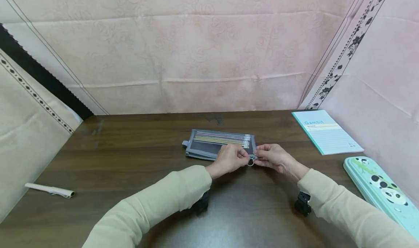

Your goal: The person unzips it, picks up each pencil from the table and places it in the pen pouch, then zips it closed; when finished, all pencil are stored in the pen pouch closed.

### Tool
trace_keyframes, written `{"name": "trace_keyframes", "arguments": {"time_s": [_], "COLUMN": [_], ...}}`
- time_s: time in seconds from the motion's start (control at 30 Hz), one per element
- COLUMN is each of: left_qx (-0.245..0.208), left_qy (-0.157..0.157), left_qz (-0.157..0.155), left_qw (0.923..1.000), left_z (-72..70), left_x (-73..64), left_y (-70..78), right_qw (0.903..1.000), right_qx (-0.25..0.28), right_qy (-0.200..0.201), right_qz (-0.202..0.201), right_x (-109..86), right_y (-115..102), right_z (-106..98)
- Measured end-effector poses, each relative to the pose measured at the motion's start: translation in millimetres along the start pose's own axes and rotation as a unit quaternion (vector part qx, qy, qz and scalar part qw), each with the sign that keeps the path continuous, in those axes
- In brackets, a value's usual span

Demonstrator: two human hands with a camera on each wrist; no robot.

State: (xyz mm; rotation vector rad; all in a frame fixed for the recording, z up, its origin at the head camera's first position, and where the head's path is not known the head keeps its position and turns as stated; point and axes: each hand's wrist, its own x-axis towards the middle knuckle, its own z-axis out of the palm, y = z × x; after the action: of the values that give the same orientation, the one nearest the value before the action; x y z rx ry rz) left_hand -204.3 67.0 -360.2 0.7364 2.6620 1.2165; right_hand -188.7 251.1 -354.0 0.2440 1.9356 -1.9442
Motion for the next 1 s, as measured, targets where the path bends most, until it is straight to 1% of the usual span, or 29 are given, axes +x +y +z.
{"name": "trace_keyframes", "arguments": {"time_s": [0.1,0.23,0.33,0.57,0.8,1.0], "left_qx": [-0.002,-0.001,0.004,0.002,0.01,-0.014], "left_qy": [-0.008,-0.019,-0.027,-0.039,-0.042,-0.05], "left_qz": [-0.014,-0.038,-0.058,-0.103,-0.141,-0.162], "left_qw": [0.9999,0.9991,0.998,0.9939,0.9891,0.9855], "left_z": [-4.6,-15.7,-27.5,-57.8,-85.3,-105.3], "left_x": [0.5,-2.3,-5.7,-13.1,-21.8,-28.5], "left_y": [-3.8,-12.6,-19.8,-37.1,-49.1,-63.8], "right_qw": [1.0,0.9995,0.9992,0.9991,0.9987,0.9982], "right_qx": [-0.004,-0.007,-0.014,-0.024,-0.034,-0.042], "right_qy": [0.008,0.03,0.037,0.032,0.034,0.038], "right_qz": [-0.004,0.006,0.01,0.013,0.016,0.019], "right_x": [0.5,-0.4,-1.5,-2.1,-0.9,-2.0], "right_y": [0.5,-0.1,-1.0,-3.4,-4.2,-4.8], "right_z": [1.0,-2.8,-9.3,-22.4,-25.2,-26.1]}}
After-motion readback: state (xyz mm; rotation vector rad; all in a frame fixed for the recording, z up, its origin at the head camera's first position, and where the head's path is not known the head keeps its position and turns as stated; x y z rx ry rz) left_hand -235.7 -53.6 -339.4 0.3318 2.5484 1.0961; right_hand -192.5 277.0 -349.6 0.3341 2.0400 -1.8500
